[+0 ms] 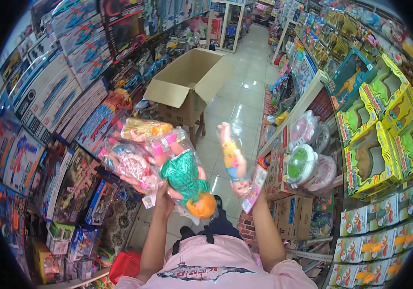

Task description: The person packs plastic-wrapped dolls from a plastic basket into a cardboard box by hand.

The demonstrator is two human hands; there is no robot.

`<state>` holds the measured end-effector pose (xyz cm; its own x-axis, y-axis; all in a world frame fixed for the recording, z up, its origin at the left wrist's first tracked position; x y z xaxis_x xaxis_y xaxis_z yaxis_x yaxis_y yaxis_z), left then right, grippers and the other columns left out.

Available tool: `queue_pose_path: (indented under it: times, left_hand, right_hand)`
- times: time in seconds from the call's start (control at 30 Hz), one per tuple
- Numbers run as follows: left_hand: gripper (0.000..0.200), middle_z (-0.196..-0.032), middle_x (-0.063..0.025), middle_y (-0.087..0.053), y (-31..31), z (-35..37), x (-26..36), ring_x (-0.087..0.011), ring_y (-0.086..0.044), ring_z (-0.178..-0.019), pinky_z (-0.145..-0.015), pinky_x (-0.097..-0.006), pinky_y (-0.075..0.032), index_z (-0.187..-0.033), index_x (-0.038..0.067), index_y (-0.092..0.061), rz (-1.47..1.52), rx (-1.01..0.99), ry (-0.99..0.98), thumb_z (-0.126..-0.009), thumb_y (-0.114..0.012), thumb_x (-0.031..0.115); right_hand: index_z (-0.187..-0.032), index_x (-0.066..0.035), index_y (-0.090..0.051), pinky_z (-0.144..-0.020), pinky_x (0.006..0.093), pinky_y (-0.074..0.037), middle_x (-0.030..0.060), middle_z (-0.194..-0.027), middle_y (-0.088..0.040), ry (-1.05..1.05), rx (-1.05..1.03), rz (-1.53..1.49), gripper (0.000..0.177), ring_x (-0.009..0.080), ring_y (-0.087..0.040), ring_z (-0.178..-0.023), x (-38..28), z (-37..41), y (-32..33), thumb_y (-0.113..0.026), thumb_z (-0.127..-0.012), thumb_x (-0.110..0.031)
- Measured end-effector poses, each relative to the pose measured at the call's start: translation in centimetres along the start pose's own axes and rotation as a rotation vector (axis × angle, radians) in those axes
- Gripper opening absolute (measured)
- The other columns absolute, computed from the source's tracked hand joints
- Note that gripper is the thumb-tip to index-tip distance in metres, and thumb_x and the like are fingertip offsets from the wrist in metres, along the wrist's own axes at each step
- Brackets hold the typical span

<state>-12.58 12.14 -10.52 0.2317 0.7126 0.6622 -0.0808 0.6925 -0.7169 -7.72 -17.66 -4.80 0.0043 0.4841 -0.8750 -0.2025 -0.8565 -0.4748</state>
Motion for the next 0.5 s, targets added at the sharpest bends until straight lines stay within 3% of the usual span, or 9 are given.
queue_pose_path:
  times: [0.1, 0.2, 0.27, 0.3, 0.33, 0.4, 0.43, 0.5]
  left_hand:
    - [0.059, -0.141, -0.0118, -0.049, -1.7, -2.7, -1.1, -0.0276, -0.047, -0.130, -0.110, -0.0440, -0.035, -0.142, 0.004, -0.040, 0.078, -0.123, 0.006, -0.098, -0.050, 0.042]
    - [0.055, -0.141, -0.0114, -0.050, -4.8, -5.7, -1.8, -0.0277, -0.046, -0.132, -0.112, -0.0449, -0.033, -0.142, 0.005, -0.040, 0.274, -0.168, 0.071, -0.099, -0.049, 0.038]
    - [0.058, -0.143, -0.0117, -0.048, -6.3, -8.2, -2.6, -0.0289, -0.045, -0.132, -0.113, -0.0460, -0.033, -0.143, 0.007, -0.039, 0.264, -0.163, 0.050, -0.098, -0.050, 0.041]
    - [0.060, -0.143, -0.0118, -0.047, -7.2, -9.3, -2.9, -0.0289, -0.045, -0.132, -0.113, -0.0461, -0.033, -0.144, 0.007, -0.038, 0.250, -0.138, 0.053, -0.098, -0.050, 0.043]
    - [0.062, -0.144, -0.0118, -0.046, -8.0, -10.6, -3.3, -0.0289, -0.045, -0.132, -0.112, -0.0463, -0.033, -0.144, 0.007, -0.037, 0.235, -0.114, 0.059, -0.097, -0.049, 0.046]
    - [0.063, -0.144, -0.0120, -0.046, -9.9, -12.7, -3.9, -0.0290, -0.046, -0.132, -0.112, -0.0466, -0.034, -0.144, 0.007, -0.037, 0.210, -0.101, 0.041, -0.098, -0.048, 0.047]
    - [0.063, -0.144, -0.0121, -0.046, -10.8, -13.8, -4.1, -0.0290, -0.046, -0.131, -0.111, -0.0469, -0.035, -0.144, 0.007, -0.036, 0.195, -0.091, 0.020, -0.098, -0.046, 0.048]
    - [0.063, -0.143, -0.0121, -0.047, -12.4, -15.8, -4.6, -0.0292, -0.047, -0.130, -0.110, -0.0471, -0.036, -0.144, 0.007, -0.036, 0.147, -0.112, -0.014, -0.098, -0.046, 0.049]
  right_hand:
    - [-0.111, -0.004, -0.059, -0.066, 0.0266, -0.050, 0.0050, -0.095, -0.065, 0.050, 0.036, 0.065, 0.038, 0.0123, -0.062, -0.078, -1.5, -2.5, -0.1, -0.044, -0.102, -0.037]
    - [-0.110, -0.004, -0.059, -0.065, 0.0262, -0.049, 0.0047, -0.094, -0.065, 0.076, 0.048, 0.103, 0.039, 0.0119, -0.062, -0.078, -4.4, -4.8, -0.6, -0.044, -0.102, -0.038]
    - [-0.108, -0.004, -0.059, -0.062, 0.0241, -0.044, 0.0032, -0.091, -0.062, -0.033, -0.073, 0.320, 0.038, 0.0088, -0.058, -0.076, -7.3, -6.0, -1.6, -0.044, -0.101, -0.038]
    - [-0.136, 0.002, -0.043, -0.089, 0.0332, -0.051, 0.0123, -0.119, -0.061, -0.071, -0.143, 0.260, 0.068, 0.0224, -0.062, -0.099, -0.4, -11.2, 7.1, -0.049, -0.096, -0.053]
    - [-0.136, 0.002, -0.043, -0.089, 0.0332, -0.051, 0.0123, -0.119, -0.061, -0.071, -0.143, 0.250, 0.068, 0.0224, -0.062, -0.099, -2.0, -11.6, 6.8, -0.049, -0.096, -0.053]
    - [-0.145, 0.004, -0.031, -0.097, 0.0425, -0.049, 0.0218, -0.132, -0.053, -0.185, -0.291, -0.663, 0.092, 0.0334, -0.059, -0.113, -7.1, -10.6, 4.9, -0.053, -0.088, -0.065]
    - [-0.149, 0.002, -0.024, -0.103, 0.0481, -0.044, 0.0279, -0.142, -0.044, -0.164, -0.449, -0.601, 0.103, 0.0402, -0.052, -0.124, -7.2, -12.1, 6.2, -0.054, -0.083, -0.071]
    - [-0.149, 0.004, -0.023, -0.107, 0.0472, -0.041, 0.0290, -0.144, -0.040, -0.171, -0.434, -0.547, 0.105, 0.0388, -0.049, -0.128, -6.7, -14.4, 8.6, -0.052, -0.083, -0.073]
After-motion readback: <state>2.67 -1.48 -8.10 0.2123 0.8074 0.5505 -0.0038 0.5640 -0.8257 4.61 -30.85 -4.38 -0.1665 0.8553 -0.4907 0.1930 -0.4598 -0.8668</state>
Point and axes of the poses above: each hand's wrist, its own z-axis away from the middle knuckle, its own y-axis out of the back of the hand, x = y × z, the point moved 2 cm from there along -z, towards the middle knuckle
